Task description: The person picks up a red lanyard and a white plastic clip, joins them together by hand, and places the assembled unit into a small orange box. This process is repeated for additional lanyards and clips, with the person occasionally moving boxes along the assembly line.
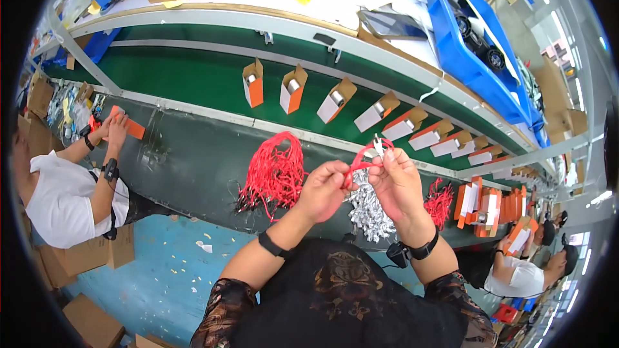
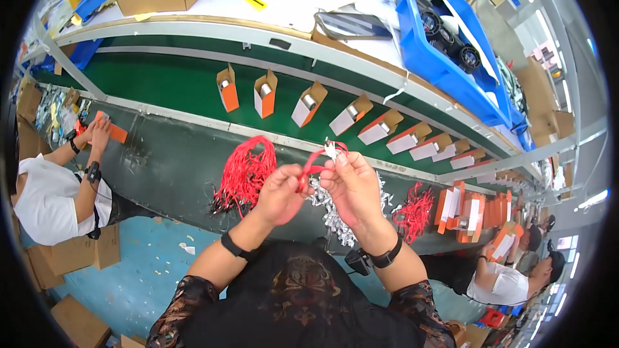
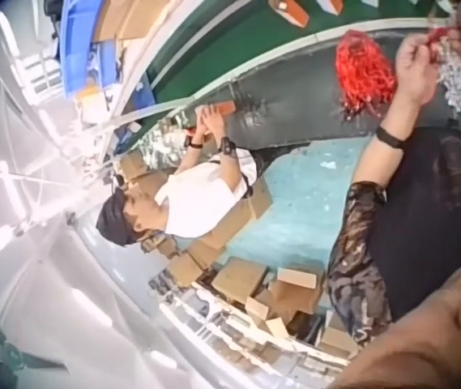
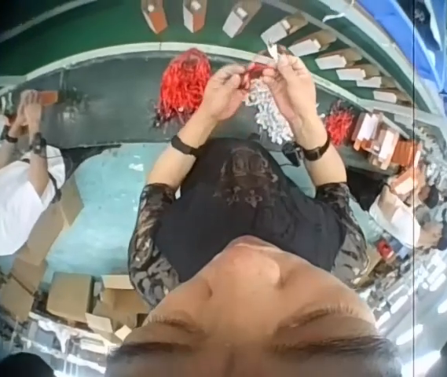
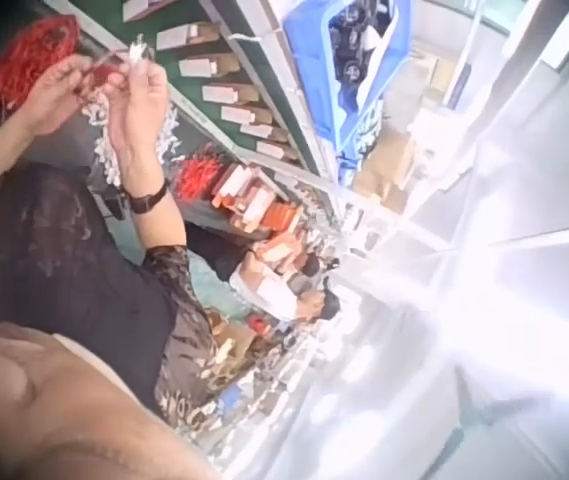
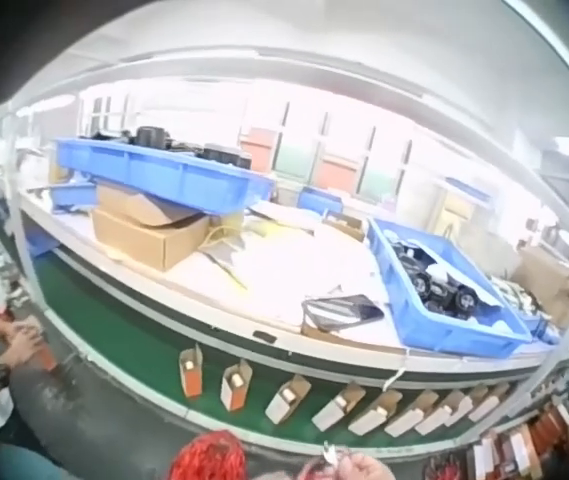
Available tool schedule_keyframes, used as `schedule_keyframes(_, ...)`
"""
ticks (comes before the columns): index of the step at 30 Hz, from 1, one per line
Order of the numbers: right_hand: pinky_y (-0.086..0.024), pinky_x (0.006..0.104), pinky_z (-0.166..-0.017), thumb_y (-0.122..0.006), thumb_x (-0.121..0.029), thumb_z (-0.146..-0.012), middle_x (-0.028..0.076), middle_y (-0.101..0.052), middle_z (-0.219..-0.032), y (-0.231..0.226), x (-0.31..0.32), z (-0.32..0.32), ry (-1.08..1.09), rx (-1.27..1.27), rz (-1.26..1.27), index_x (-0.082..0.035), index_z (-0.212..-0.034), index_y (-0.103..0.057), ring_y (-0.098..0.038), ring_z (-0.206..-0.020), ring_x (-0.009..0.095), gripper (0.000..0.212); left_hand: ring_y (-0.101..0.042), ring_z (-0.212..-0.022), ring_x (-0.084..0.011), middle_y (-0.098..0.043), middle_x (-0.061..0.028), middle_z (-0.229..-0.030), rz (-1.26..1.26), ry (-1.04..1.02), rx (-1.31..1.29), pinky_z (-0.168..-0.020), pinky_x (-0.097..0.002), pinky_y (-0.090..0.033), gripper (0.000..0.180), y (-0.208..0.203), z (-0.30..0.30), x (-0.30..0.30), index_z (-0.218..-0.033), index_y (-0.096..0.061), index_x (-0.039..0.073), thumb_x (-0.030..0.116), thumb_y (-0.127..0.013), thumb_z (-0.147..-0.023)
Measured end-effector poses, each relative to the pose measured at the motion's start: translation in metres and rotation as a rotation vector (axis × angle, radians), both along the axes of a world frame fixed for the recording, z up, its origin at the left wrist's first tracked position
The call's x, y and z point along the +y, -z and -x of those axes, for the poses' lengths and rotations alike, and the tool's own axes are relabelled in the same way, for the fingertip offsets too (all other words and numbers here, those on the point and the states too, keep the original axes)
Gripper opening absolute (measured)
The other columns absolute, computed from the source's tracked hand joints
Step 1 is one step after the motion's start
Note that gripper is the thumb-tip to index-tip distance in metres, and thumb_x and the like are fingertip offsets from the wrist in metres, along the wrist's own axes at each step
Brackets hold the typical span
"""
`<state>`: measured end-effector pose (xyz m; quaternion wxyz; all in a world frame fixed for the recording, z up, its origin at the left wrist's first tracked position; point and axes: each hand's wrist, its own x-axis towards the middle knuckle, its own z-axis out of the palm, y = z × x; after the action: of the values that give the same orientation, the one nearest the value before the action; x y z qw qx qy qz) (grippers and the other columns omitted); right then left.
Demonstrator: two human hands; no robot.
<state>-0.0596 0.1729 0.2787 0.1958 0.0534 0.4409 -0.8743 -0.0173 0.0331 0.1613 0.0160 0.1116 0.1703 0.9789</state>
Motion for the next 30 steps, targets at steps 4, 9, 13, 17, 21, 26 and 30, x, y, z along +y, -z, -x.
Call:
schedule_keyframes(4, -0.058, 0.0276, -0.063, -0.066, -0.011, -0.094, 0.009, -0.069, -0.090, 0.033, -0.010, 0.016, 0.151, 0.085, -0.117, -0.005, -0.098, -0.059, -0.068, -0.072, 0.014, 0.011, -0.061, -0.076, -0.0233, -0.062, -0.0065, -0.082, 1.335, -0.641, 0.379, -0.068, -0.0360, -0.052, 0.019, -0.015, -0.016, -0.028, -0.103, -0.069, 0.007, 0.001, -0.067, -0.085)
schedule_keyframes(9, -0.054, 0.0287, -0.062, -0.069, -0.004, -0.089, 0.007, -0.070, -0.080, 0.058, -0.021, 0.027, -0.091, 1.036, -1.232, -0.001, -0.092, -0.069, -0.067, -0.069, 0.015, 0.004, -0.063, -0.073, -0.0266, -0.060, -0.0108, -0.082, 1.434, -0.694, 0.567, -0.065, -0.0373, -0.053, 0.021, -0.026, -0.013, -0.066, -0.094, -0.070, 0.004, -0.002, -0.073, -0.074)
schedule_keyframes(13, -0.053, 0.0257, -0.062, -0.068, -0.005, -0.090, 0.006, -0.070, -0.083, 0.029, -0.030, 0.025, -0.755, 0.764, -0.911, -0.001, -0.092, -0.069, -0.066, -0.070, 0.012, 0.005, -0.062, -0.072, -0.0263, -0.061, -0.0120, -0.085, 1.474, -0.559, 0.640, -0.064, -0.0358, -0.053, 0.012, -0.026, 0.005, -0.112, -0.092, -0.067, 0.003, -0.004, -0.068, -0.082)
schedule_keyframes(17, -0.052, 0.0233, -0.059, -0.065, -0.002, -0.091, 0.007, -0.070, -0.084, 0.031, -0.065, 0.010, -0.534, 0.242, -0.276, 0.000, -0.089, -0.066, -0.066, -0.068, 0.011, 0.003, -0.061, -0.073, -0.0124, -0.065, -0.0049, -0.090, 0.737, -0.325, -0.013, -0.065, -0.0260, -0.050, 0.004, -0.025, 0.000, -0.096, -0.097, -0.064, 0.003, 0.003, -0.063, -0.093)
schedule_keyframes(21, -0.054, 0.0298, -0.059, -0.068, 0.003, -0.085, 0.010, -0.070, -0.082, 0.053, -0.110, 0.026, 0.039, 0.822, -0.684, -0.001, -0.087, -0.063, -0.068, -0.068, 0.020, 0.007, -0.061, -0.074, -0.0077, -0.067, -0.0027, -0.088, 0.601, -0.496, -0.325, -0.064, -0.0221, -0.050, 0.009, -0.015, -0.002, -0.073, -0.100, -0.063, 0.002, 0.005, -0.067, -0.092)
schedule_keyframes(26, -0.054, 0.0378, -0.062, -0.070, -0.004, -0.080, 0.011, -0.069, -0.082, 0.071, -0.130, 0.040, -0.186, 1.373, -1.307, -0.005, -0.085, -0.066, -0.066, -0.066, 0.030, 0.007, -0.068, -0.072, -0.0236, -0.067, -0.0120, -0.085, 1.642, -0.842, 0.112, -0.060, -0.0333, -0.053, 0.020, -0.005, 0.006, -0.120, -0.096, -0.059, 0.003, 0.003, -0.074, -0.082)
schedule_keyframes(30, -0.051, 0.0313, -0.061, -0.068, -0.005, -0.084, 0.009, -0.067, -0.079, 0.058, -0.147, 0.070, -0.973, 0.712, -1.081, -0.004, -0.087, -0.067, -0.065, -0.065, 0.021, 0.004, -0.068, -0.077, -0.0314, -0.068, -0.0109, -0.088, 1.848, -0.560, 0.275, -0.060, -0.0405, -0.053, 0.022, 0.008, 0.006, -0.174, -0.102, -0.056, 0.008, 0.013, -0.070, -0.086)
